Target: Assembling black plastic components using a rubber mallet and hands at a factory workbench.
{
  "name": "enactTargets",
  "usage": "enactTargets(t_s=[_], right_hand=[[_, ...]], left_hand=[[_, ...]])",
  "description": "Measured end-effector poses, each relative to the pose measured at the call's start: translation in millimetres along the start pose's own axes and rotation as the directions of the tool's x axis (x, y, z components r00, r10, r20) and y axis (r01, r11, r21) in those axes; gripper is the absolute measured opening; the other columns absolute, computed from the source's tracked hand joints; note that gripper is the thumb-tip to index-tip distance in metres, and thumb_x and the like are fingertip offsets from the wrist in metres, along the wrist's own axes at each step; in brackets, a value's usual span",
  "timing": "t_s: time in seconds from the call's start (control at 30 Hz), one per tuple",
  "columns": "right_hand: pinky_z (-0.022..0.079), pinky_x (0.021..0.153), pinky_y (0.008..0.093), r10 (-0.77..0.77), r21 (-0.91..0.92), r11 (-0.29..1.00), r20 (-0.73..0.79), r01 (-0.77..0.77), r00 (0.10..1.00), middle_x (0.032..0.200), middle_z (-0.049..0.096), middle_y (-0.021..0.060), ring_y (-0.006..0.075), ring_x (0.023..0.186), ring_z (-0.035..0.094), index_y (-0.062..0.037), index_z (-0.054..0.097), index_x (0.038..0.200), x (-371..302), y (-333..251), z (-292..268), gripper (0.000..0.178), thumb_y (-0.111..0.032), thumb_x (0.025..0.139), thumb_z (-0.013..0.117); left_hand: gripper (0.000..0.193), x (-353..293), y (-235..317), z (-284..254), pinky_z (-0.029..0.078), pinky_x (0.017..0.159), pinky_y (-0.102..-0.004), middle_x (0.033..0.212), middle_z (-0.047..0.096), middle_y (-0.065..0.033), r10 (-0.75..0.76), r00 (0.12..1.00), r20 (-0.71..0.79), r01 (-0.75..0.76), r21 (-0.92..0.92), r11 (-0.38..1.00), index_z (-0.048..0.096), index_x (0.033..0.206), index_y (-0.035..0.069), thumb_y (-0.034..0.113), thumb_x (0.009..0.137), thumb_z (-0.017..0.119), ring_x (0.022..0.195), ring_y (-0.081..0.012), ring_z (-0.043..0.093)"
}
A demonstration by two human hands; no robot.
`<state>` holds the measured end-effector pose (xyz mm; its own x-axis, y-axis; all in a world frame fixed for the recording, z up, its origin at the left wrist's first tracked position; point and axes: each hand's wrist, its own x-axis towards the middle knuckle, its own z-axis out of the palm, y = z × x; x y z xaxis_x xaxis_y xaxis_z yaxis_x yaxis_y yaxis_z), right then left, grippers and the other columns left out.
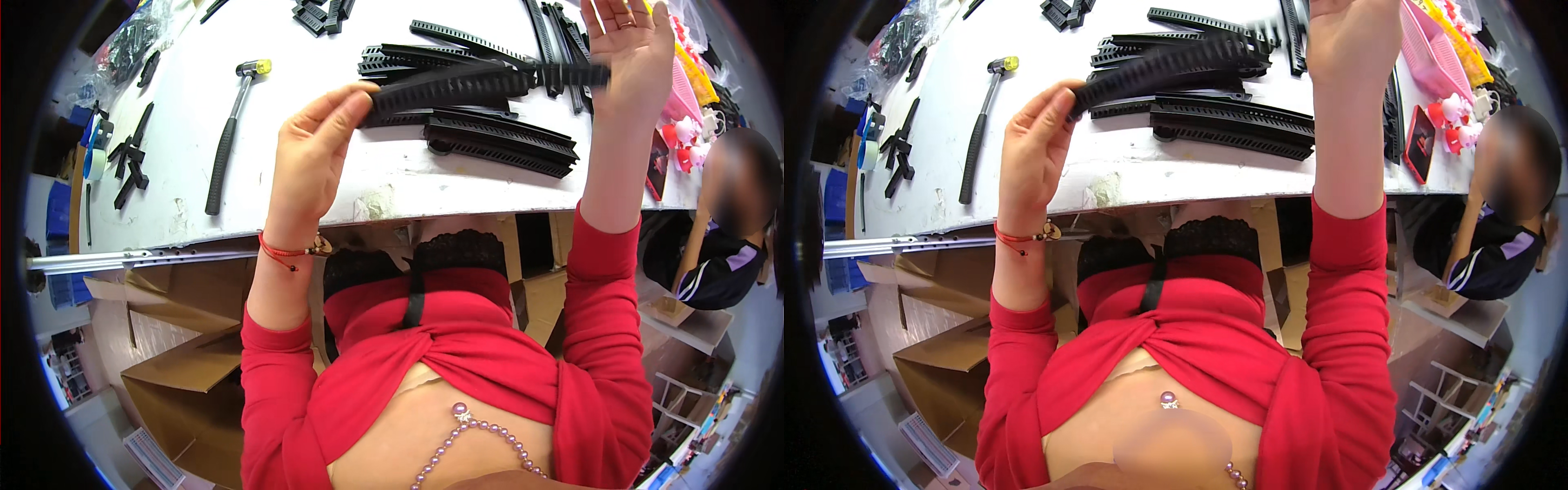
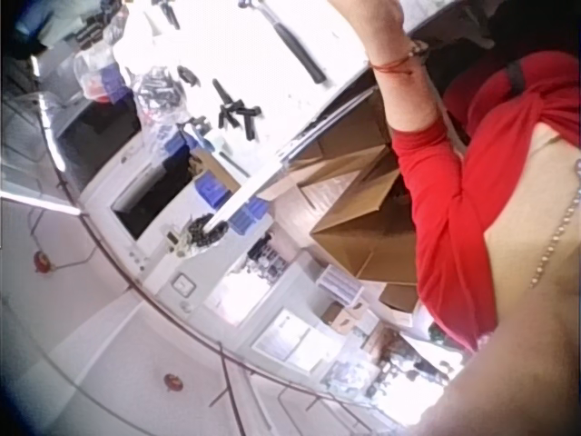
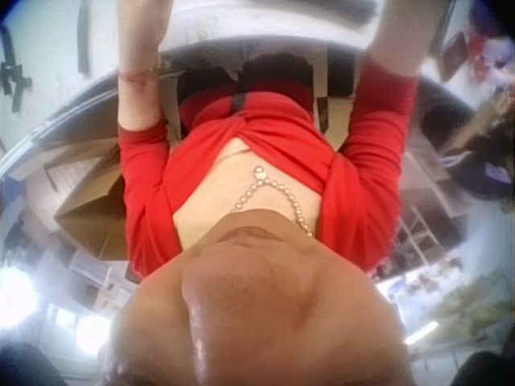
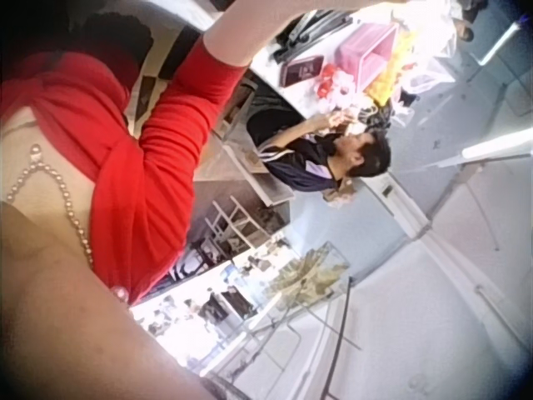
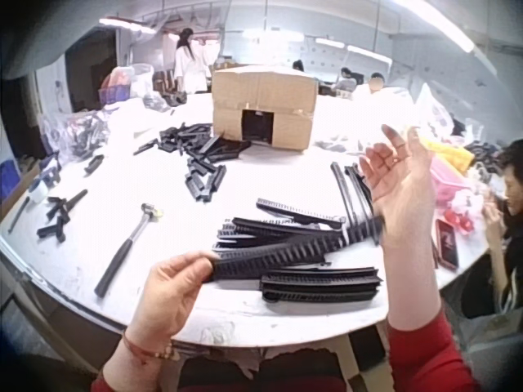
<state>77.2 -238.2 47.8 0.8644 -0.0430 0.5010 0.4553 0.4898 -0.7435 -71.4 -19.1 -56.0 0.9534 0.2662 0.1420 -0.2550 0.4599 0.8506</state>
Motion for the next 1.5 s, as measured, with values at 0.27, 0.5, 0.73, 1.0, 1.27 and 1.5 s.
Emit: enactTargets(t_s=[0.27,0.5,0.73,1.0,1.27,1.5], right_hand=[[0.048,0.078,0.0223,-0.231,0.026,0.942,0.772,0.334,0.592,0.103,0.064,0.0099,0.01,0.088,0.062,-0.0039,0.03,0.15,-38.1,11.6,46.3,0.053,-0.012,0.102,0.052],[0.052,0.079,0.0389,0.236,-0.593,0.316,0.805,0.74,0.544,0.096,0.062,0.013,0.03,0.088,0.064,-0.0186,0.061,0.127,2.5,74.5,28.5,0.034,-0.036,0.098,0.055],[0.051,0.084,0.0378,0.046,-0.475,0.172,0.879,0.863,0.475,0.099,0.061,0.0102,0.0266,0.101,0.061,-0.0175,0.065,0.124,-12.9,92.2,-9.5,0.033,-0.03,0.093,0.065],[0.048,0.085,0.0371,0.377,-0.825,0.161,0.559,0.542,0.739,0.1,0.061,0.011,0.0288,0.095,0.059,-0.0084,0.066,0.117,-79.9,17.2,-88.9,0.042,-0.029,0.082,0.077],[0.046,0.087,0.0341,0.415,-0.829,0.447,0.524,0.335,0.744,0.096,0.059,0.01,0.0274,0.096,0.058,-0.0074,0.067,0.116,-85.7,17.2,-94.5,0.04,-0.015,0.079,0.078],[0.048,0.087,0.0302,0.253,-0.715,0.662,0.495,0.225,0.831,0.108,0.067,0.0115,0.0225,0.096,0.064,0.0005,0.061,0.124,-54.4,18.0,-99.4,0.044,-0.019,0.086,0.074]], left_hand=[[0.039,29.4,-5.4,43.2,0.052,0.091,-0.028,0.116,0.065,-0.0137,-0.152,0.943,0.296,0.204,-0.151,0.967,0.058,0.129,-0.003,0.014,0.094,0.067,0.102,-0.018,0.063],[0.044,27.4,-1.8,2.7,0.051,0.088,-0.027,0.117,0.065,-0.0127,0.158,0.979,-0.131,-0.096,0.387,0.917,0.058,0.134,0.004,0.011,0.092,0.068,0.103,-0.0147,0.062],[0.033,2.3,-5.3,-14.2,0.049,0.089,-0.0269,0.113,0.065,-0.0099,0.367,0.92,-0.139,-0.192,0.658,0.729,0.061,0.129,0.004,0.003,0.095,0.059,0.099,-0.0135,0.061],[0.038,-9.9,-16.3,6.9,0.048,0.092,-0.0287,0.11,0.064,-0.0098,0.241,0.933,0.268,-0.348,0.846,0.404,0.063,0.129,0.005,0.002,0.09,0.065,0.103,-0.0179,0.062],[0.06,17.1,-20.3,34.6,0.047,0.098,-0.035,0.124,0.059,-0.0121,0.08,0.866,0.493,-0.495,0.825,0.273,0.058,0.135,0.01,0.011,0.079,0.078,0.113,-0.0269,0.058],[0.064,18.1,-19.5,35.2,0.05,0.091,-0.0338,0.116,0.064,-0.0117,0.299,0.928,0.221,-0.348,0.798,0.492,0.053,0.139,0.009,0.012,0.081,0.079,0.1,-0.0195,0.06]])
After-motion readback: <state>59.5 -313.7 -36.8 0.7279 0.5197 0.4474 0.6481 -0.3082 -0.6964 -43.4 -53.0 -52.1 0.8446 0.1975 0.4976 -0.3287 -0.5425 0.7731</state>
